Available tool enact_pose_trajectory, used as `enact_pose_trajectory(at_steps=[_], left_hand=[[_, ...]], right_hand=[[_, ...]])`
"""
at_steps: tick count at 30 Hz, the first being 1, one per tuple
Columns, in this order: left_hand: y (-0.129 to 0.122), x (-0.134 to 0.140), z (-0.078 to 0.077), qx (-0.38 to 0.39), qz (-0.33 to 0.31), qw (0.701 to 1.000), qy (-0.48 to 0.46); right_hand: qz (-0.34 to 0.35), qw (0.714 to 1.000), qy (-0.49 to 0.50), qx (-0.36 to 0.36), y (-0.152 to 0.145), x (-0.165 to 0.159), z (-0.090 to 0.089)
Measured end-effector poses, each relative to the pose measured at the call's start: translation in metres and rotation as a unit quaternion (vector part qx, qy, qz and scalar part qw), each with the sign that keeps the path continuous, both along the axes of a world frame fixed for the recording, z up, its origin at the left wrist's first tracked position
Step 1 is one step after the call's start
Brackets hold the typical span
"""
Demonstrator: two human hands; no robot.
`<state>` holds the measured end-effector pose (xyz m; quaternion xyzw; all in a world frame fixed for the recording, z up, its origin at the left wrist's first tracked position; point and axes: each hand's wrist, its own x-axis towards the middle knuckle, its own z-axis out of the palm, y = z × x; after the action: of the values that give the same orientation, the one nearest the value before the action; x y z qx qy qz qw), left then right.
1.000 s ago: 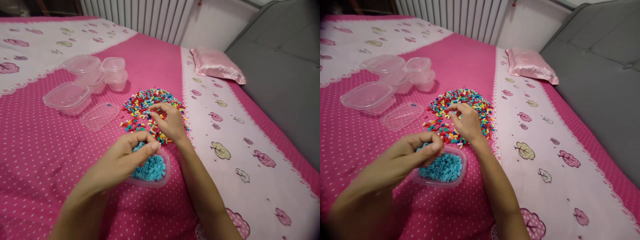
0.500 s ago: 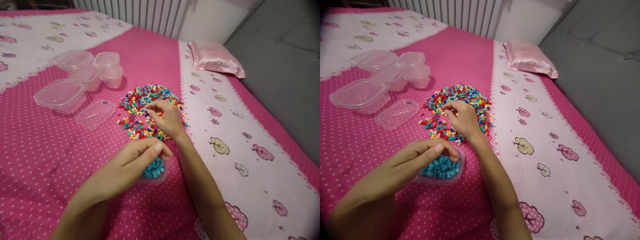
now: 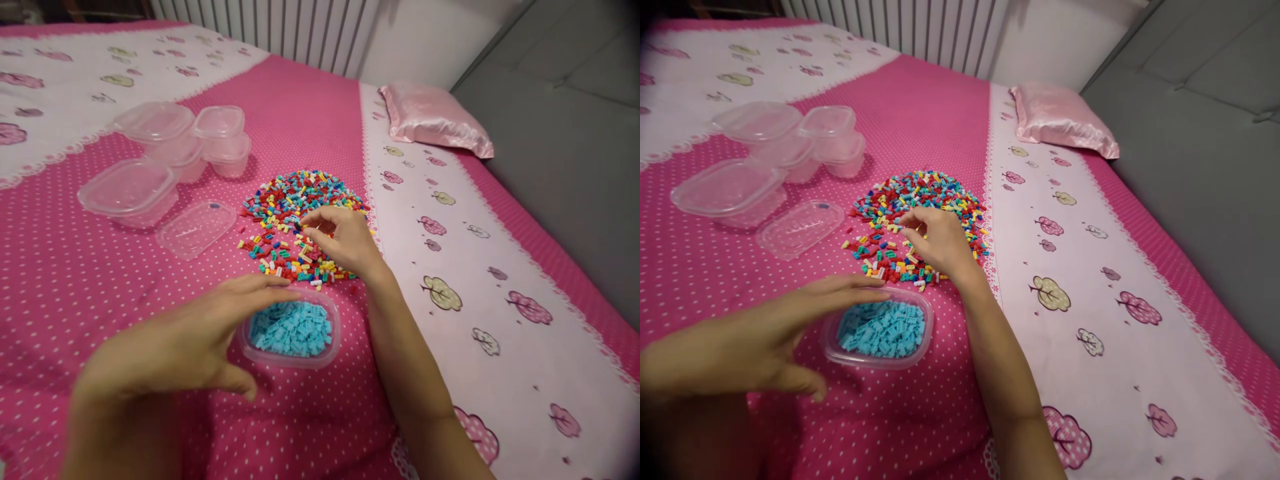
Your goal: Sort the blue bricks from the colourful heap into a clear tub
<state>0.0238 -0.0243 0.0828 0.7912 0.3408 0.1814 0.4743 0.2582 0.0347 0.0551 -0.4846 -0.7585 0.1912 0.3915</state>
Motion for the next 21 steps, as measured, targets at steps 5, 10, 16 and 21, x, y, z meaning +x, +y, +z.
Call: enact_pose_trajectory(at_steps=[5,10,16,21], left_hand=[[-0.007,0.012,-0.019,0.117,-0.029,0.985,0.123],[0.0,0.018,-0.026,0.171,0.0,0.976,0.135],[0.006,0.009,-0.024,0.155,0.008,0.985,0.079],[0.0,0.008,-0.024,0.165,0.008,0.985,0.052]], right_hand=[[-0.002,1.0,-0.014,-0.004,0.0,0.0,0.0],[-0.004,1.0,-0.006,-0.007,0.0,-0.001,-0.001],[-0.009,1.0,-0.006,-0.002,0.002,0.0,-0.002],[-0.01,1.0,-0.008,-0.001,0.003,0.002,-0.004]])
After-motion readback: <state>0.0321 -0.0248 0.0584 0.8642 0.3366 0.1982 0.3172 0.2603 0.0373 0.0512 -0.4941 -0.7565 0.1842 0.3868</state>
